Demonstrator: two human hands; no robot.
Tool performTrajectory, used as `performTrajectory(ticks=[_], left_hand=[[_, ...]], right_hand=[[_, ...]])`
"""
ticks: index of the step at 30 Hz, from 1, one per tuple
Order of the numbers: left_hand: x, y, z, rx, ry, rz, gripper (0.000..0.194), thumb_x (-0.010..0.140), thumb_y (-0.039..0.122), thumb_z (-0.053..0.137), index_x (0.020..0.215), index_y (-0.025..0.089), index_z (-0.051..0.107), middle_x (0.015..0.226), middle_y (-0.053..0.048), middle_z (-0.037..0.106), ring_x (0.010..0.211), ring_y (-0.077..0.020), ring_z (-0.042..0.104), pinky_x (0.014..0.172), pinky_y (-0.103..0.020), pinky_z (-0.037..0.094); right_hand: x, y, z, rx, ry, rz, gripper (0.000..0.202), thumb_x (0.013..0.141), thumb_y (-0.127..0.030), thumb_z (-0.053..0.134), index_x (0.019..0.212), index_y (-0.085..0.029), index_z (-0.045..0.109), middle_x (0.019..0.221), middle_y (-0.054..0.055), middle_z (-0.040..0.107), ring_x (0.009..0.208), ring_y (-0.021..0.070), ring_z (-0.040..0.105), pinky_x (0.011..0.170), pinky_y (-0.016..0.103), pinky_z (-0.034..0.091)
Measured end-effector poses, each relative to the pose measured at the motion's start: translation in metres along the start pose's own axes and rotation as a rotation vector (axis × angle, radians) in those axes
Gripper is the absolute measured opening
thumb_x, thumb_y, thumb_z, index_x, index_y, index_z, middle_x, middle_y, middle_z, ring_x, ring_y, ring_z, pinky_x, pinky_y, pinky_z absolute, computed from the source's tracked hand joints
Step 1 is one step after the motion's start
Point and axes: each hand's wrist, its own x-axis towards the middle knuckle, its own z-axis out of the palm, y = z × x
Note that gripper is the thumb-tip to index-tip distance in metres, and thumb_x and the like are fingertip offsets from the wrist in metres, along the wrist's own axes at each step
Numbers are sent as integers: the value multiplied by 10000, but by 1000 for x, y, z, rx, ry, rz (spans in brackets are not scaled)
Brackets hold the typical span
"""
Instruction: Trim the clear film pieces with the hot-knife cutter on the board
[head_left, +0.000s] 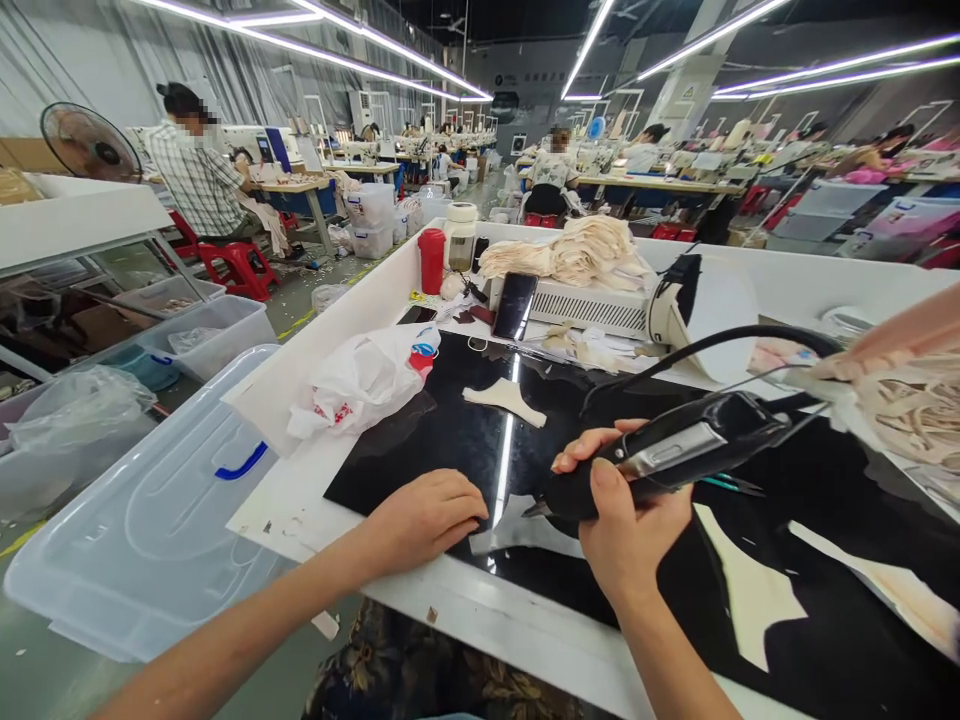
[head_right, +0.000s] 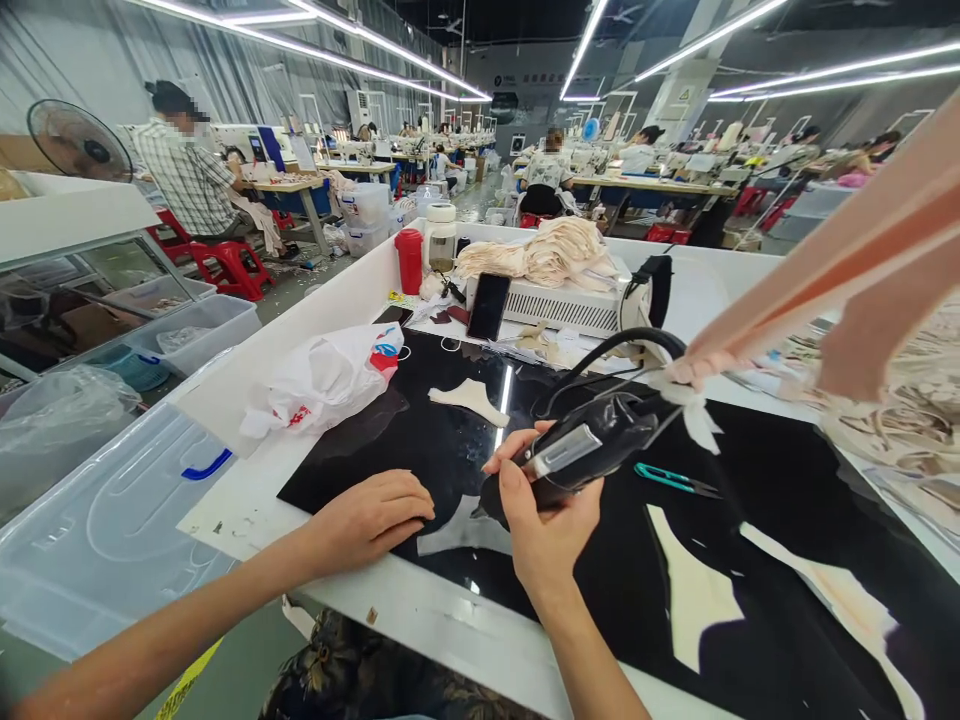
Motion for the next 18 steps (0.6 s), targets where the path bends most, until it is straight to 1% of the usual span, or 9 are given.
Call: performTrajectory(ticks=[2, 5, 7, 9, 11, 14, 18], left_hand=[[12, -5, -5, -63, -60, 20, 200, 1020, 212, 561, 1207, 191, 629, 1217, -78, 706, 1191, -208, 626, 1133, -403, 443], [27, -12, -9, -139, -198, 11, 407, 975, 277, 660, 1362, 224, 545, 1347, -78, 663, 1373, -237, 521, 1231, -478, 324], [35, -16, -9, -163, -292, 8, 526, 955, 305, 692, 1433, 236, 484, 1403, -86, 632, 1437, -245, 465, 1263, -516, 249], [40, -19, -8, -174, -357, 14, 578, 945, 341, 705, 1458, 242, 458, 1455, -106, 591, 1471, -256, 429, 1273, -545, 198], [43, -21, -6, -184, -390, 18, 572, 944, 376, 702, 1448, 243, 467, 1466, -123, 578, 1480, -269, 419, 1272, -571, 171], [43, -23, -3, -200, -409, 16, 562, 939, 410, 701, 1430, 240, 486, 1430, -132, 603, 1477, -283, 423, 1266, -590, 162], [42, -26, -1, -233, -403, -9, 643, 890, 474, 744, 1428, 237, 485, 1448, -142, 583, 1454, -291, 452, 1264, -592, 154]], right_hand=[[0, 1, 1, 18, 3, -4, 359, 848, -288, 774, 1133, -256, 558, 806, -39, 656, 645, 141, 636, 652, 332, 537], [-1, 1, 3, 20, 13, 2, 350, 856, -285, 763, 1135, -259, 554, 811, -41, 652, 643, 136, 631, 661, 329, 538], [-2, 2, 3, 12, 14, 11, 355, 856, -288, 760, 1140, -263, 548, 812, -40, 650, 638, 135, 631, 654, 327, 541], [-4, 3, 3, 10, 14, 18, 362, 856, -294, 758, 1145, -266, 542, 809, -39, 649, 634, 137, 633, 642, 323, 543], [-4, 5, 4, 27, 8, 11, 363, 858, -288, 757, 1149, -266, 542, 810, -38, 651, 634, 137, 635, 640, 322, 547], [-4, 9, 5, 46, 4, -3, 367, 853, -282, 764, 1147, -262, 546, 808, -39, 650, 635, 137, 635, 647, 326, 551], [-2, 14, 8, 49, 9, -6, 373, 847, -296, 770, 1144, -260, 546, 813, -38, 649, 634, 138, 633, 651, 333, 551]])
